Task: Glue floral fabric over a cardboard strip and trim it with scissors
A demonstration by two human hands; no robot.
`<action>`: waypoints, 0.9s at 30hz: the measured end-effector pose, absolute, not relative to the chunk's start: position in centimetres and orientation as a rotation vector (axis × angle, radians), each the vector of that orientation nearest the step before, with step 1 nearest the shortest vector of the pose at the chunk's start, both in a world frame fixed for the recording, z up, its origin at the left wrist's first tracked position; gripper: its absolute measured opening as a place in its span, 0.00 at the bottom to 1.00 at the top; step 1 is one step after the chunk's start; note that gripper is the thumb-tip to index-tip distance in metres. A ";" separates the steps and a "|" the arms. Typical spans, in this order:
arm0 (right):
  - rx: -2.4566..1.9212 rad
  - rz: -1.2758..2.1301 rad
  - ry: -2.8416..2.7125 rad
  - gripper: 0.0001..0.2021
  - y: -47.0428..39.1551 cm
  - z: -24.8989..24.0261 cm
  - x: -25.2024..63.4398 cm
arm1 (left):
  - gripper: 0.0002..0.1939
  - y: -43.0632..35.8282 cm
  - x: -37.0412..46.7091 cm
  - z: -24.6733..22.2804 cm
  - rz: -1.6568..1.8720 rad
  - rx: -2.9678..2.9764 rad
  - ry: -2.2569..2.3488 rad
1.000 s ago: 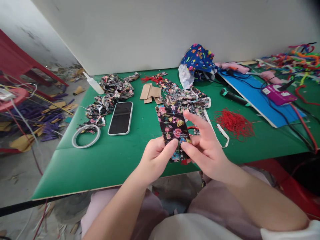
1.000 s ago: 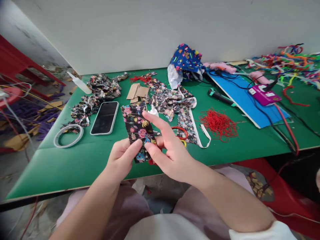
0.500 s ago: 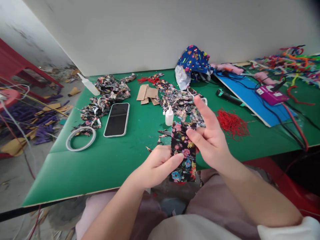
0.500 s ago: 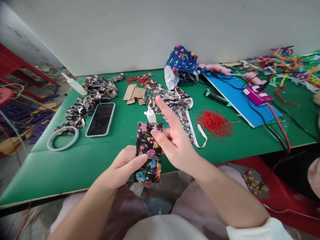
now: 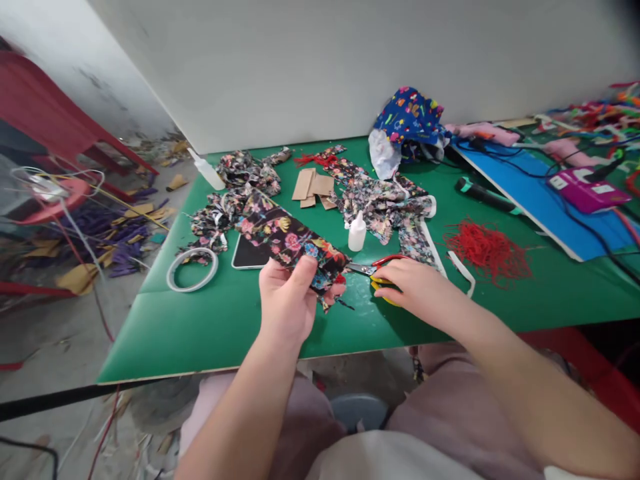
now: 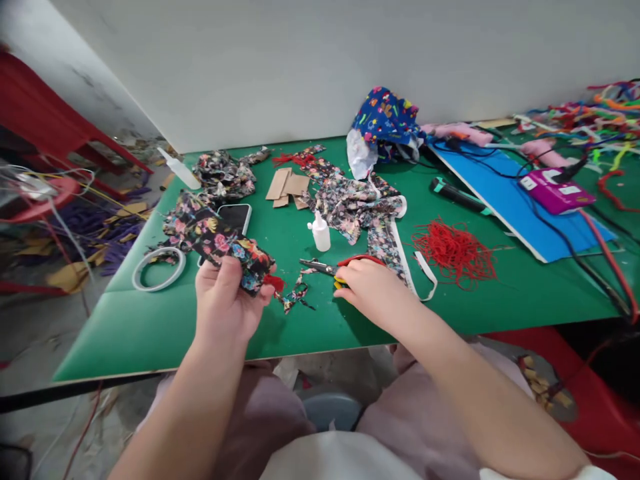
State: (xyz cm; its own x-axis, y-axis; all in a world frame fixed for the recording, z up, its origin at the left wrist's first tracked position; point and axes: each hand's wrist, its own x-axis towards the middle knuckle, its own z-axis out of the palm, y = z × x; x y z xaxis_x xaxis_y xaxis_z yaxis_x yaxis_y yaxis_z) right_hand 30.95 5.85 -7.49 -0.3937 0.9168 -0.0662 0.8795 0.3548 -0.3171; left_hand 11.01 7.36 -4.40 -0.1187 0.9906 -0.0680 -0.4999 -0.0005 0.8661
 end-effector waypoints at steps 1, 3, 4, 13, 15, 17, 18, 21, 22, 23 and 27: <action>-1.675 0.372 -2.511 0.08 5.8 -8.0 30.9 | 0.20 7.3 10.9 -4.1 1.484 0.720 0.917; -1.666 0.215 -2.527 0.09 5.6 -8.6 31.0 | 0.20 7.2 10.8 -3.7 1.510 0.718 0.907; -1.654 0.167 -2.518 0.10 5.6 -8.7 31.0 | 0.21 7.0 10.7 -3.5 1.522 0.715 0.902; -1.813 0.190 -2.553 0.08 6.1 -7.6 31.7 | 0.17 5.4 10.1 -1.7 1.515 0.721 0.902; -1.883 0.227 -2.539 0.09 6.0 -7.5 31.3 | 0.17 5.1 9.9 -1.6 1.506 0.708 0.878; -1.938 0.231 -2.514 0.09 5.8 -7.5 31.0 | 0.18 4.8 9.7 -1.6 1.505 0.687 0.846; -1.948 0.229 -2.502 0.10 5.7 -7.6 30.9 | 0.18 4.8 9.6 -1.5 1.502 0.681 0.835; -1.921 0.237 -2.453 0.11 5.5 -7.8 31.0 | 0.18 4.7 9.4 -1.4 1.474 0.697 0.809; -1.900 0.230 -2.428 0.11 5.5 -7.9 31.1 | 0.17 4.7 9.3 -1.4 1.465 0.706 0.800; -1.877 0.209 -2.394 0.11 5.5 -7.9 31.2 | 0.17 4.7 9.3 -1.3 1.458 0.716 0.794; -1.722 0.115 -2.283 0.09 5.6 -6.8 31.8 | 0.16 4.5 9.1 -1.2 1.468 0.778 0.827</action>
State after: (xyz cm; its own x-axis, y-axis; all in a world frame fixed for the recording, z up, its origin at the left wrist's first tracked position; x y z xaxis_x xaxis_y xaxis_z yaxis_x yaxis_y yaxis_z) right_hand 31.84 5.59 -6.76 -0.2509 0.9524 0.1728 0.9302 0.2867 -0.2291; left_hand 9.11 4.49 -1.19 -0.0563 0.9984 -0.0026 -0.5200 -0.0271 0.8537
